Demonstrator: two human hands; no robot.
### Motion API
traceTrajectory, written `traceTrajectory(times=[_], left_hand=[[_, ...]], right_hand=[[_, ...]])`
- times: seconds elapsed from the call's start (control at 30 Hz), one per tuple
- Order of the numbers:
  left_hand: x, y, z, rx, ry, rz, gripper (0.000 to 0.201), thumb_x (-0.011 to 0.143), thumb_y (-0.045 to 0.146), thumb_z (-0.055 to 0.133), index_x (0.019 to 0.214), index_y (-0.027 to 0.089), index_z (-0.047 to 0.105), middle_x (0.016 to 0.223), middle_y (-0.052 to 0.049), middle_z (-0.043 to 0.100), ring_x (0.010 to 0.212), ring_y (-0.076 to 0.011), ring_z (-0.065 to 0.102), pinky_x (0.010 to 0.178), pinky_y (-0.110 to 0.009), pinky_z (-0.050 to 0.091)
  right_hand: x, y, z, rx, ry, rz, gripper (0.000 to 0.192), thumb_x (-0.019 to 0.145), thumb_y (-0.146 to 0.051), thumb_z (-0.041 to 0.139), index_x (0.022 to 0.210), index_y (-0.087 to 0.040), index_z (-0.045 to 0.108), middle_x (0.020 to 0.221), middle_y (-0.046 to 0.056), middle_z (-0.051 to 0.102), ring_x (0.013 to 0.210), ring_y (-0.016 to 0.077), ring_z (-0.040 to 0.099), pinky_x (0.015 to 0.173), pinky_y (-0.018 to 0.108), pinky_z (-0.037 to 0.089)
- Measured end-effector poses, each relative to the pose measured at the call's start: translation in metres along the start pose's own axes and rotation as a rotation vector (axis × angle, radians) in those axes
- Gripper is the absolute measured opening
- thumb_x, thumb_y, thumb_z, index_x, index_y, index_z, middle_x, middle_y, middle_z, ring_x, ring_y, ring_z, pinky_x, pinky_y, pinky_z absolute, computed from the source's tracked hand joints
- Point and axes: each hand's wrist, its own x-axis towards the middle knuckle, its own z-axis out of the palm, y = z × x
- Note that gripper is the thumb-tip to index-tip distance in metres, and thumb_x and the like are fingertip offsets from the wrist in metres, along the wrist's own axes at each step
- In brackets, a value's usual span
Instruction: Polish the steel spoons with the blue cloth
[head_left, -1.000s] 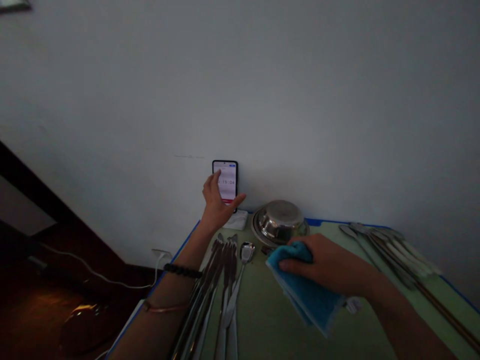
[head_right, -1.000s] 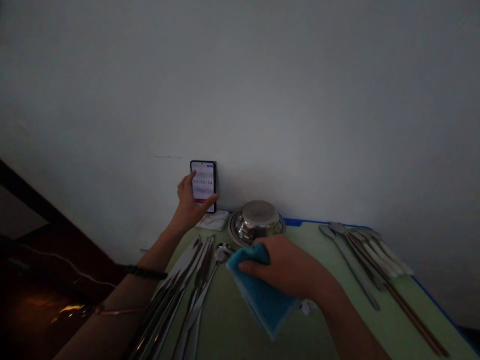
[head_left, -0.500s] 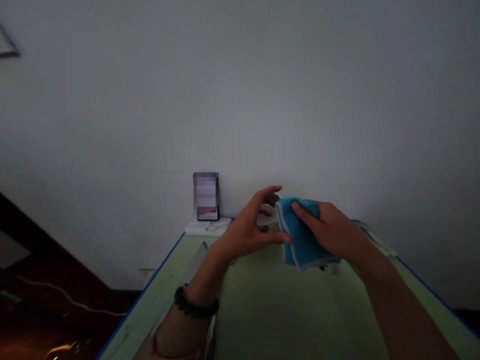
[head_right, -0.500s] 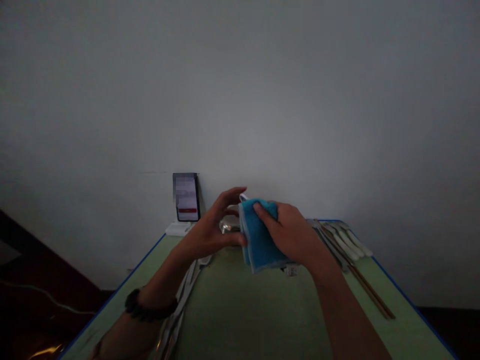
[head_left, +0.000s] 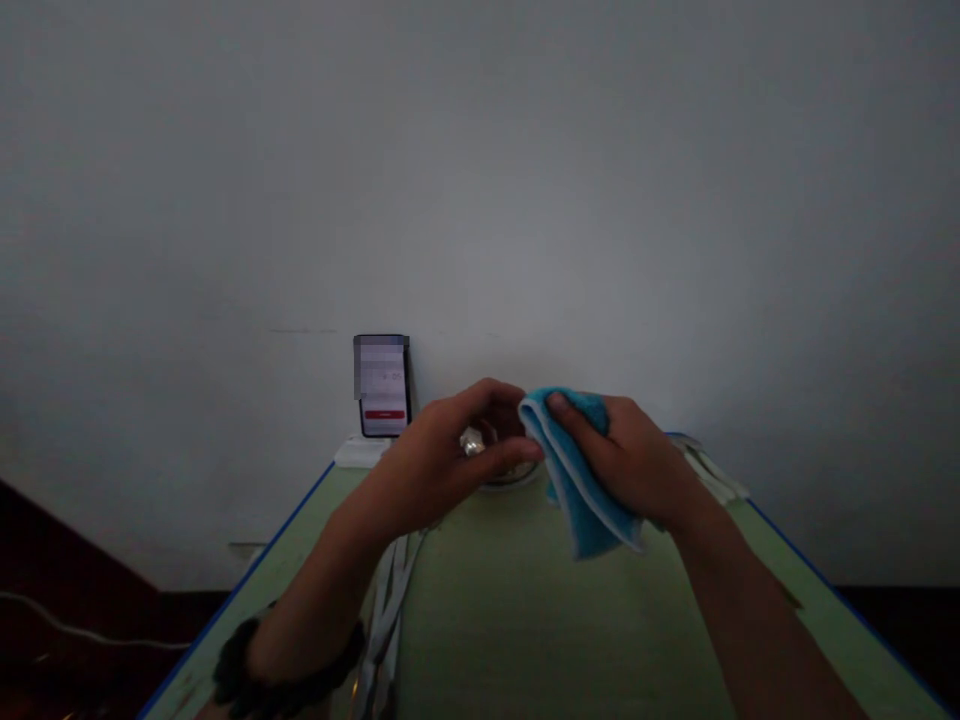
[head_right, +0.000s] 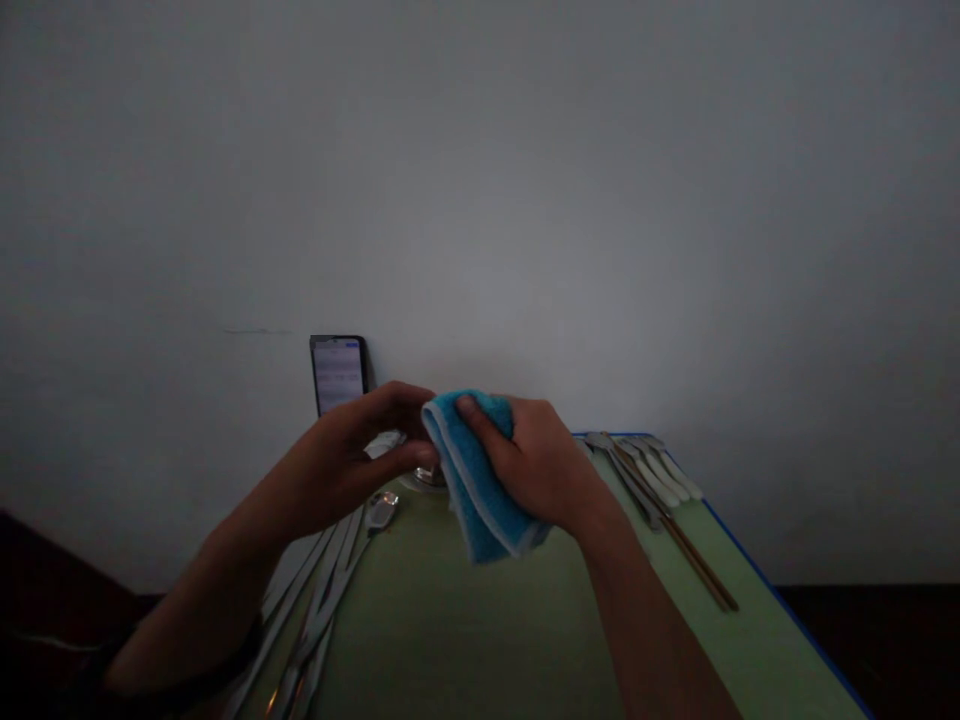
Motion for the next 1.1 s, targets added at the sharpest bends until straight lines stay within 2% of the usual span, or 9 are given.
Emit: traceTrajectory(times=[0.13,0.27,0.47,0.7,0.77,0.87,0.93,1.0,1.1], left_hand=[[-0.001,0.002,-0.004,0.093,-0.066,-0.051,0.012,0.079,0.028,0.054,0.085,0.018,0.054,0.074,0.001,0.059,0.069,-0.0115,0.056,0.062,-0.021,0.044],[0.0,-0.001,-0.003,0.16,0.015,-0.058,0.006,0.078,0.021,0.054,0.079,0.016,0.055,0.071,0.001,0.058,0.066,-0.0105,0.054,0.061,-0.021,0.043],[0.001,0.001,0.005,-0.091,0.112,-0.188,0.012,0.076,0.022,0.052,0.083,0.014,0.059,0.069,0.001,0.059,0.058,-0.0089,0.054,0.054,-0.018,0.045],[0.004,0.009,0.014,-0.239,0.302,-0.333,0.013,0.073,0.026,0.057,0.078,0.014,0.061,0.062,0.002,0.061,0.042,-0.005,0.048,0.039,-0.015,0.041],[0.004,0.008,0.011,-0.261,0.37,-0.327,0.011,0.073,0.025,0.058,0.075,0.014,0.061,0.062,0.002,0.061,0.045,-0.0063,0.052,0.041,-0.015,0.043],[0.004,0.004,0.002,-0.288,0.499,-0.3,0.008,0.072,0.022,0.06,0.07,0.015,0.062,0.057,0.003,0.061,0.048,-0.008,0.056,0.045,-0.016,0.047],[0.002,0.003,-0.006,-0.306,0.528,-0.286,0.007,0.071,0.022,0.061,0.069,0.016,0.062,0.053,0.004,0.059,0.047,-0.0087,0.056,0.046,-0.018,0.048],[0.0,0.004,-0.013,-0.284,0.54,-0.281,0.007,0.071,0.024,0.062,0.07,0.017,0.063,0.051,0.004,0.059,0.046,-0.009,0.056,0.047,-0.019,0.049],[-0.004,0.007,-0.022,-0.198,0.596,-0.273,0.007,0.07,0.026,0.064,0.071,0.018,0.065,0.053,0.003,0.061,0.048,-0.0093,0.058,0.048,-0.019,0.049]], right_hand=[[0.001,-0.001,0.01,-0.003,0.065,-0.088,0.041,0.084,-0.047,0.037,0.062,-0.017,0.054,0.055,-0.002,0.055,0.05,0.0092,0.05,0.05,0.021,0.036],[0.002,-0.004,0.017,0.024,0.076,-0.095,0.042,0.085,-0.048,0.034,0.063,-0.018,0.054,0.057,-0.002,0.055,0.051,0.009,0.049,0.053,0.022,0.036],[0.003,-0.005,0.022,0.022,0.104,-0.078,0.04,0.086,-0.049,0.032,0.074,-0.018,0.056,0.065,0.001,0.06,0.061,0.0125,0.055,0.058,0.024,0.038],[0.003,-0.006,0.022,0.012,0.113,-0.103,0.033,0.086,-0.044,0.035,0.076,-0.018,0.052,0.058,-0.002,0.054,0.054,0.0103,0.05,0.054,0.022,0.036],[0.001,-0.006,0.02,0.058,0.077,-0.113,0.028,0.085,-0.042,0.039,0.078,-0.019,0.053,0.061,-0.003,0.054,0.056,0.0095,0.05,0.055,0.021,0.037],[-0.001,-0.009,0.016,0.101,-0.092,-0.156,0.022,0.081,-0.04,0.049,0.083,-0.02,0.056,0.07,-0.003,0.058,0.063,0.0093,0.052,0.059,0.02,0.038],[-0.002,-0.011,0.012,0.099,-0.177,-0.183,0.022,0.079,-0.041,0.051,0.085,-0.02,0.058,0.074,-0.003,0.06,0.066,0.0095,0.053,0.06,0.02,0.038],[-0.003,-0.011,0.008,0.088,-0.194,-0.185,0.023,0.08,-0.041,0.05,0.087,-0.021,0.059,0.075,-0.002,0.061,0.067,0.0097,0.054,0.061,0.02,0.039],[-0.004,-0.007,0.0,0.048,-0.27,-0.116,0.027,0.078,-0.044,0.051,0.089,-0.021,0.059,0.075,-0.001,0.061,0.067,0.0113,0.055,0.058,0.021,0.04]])
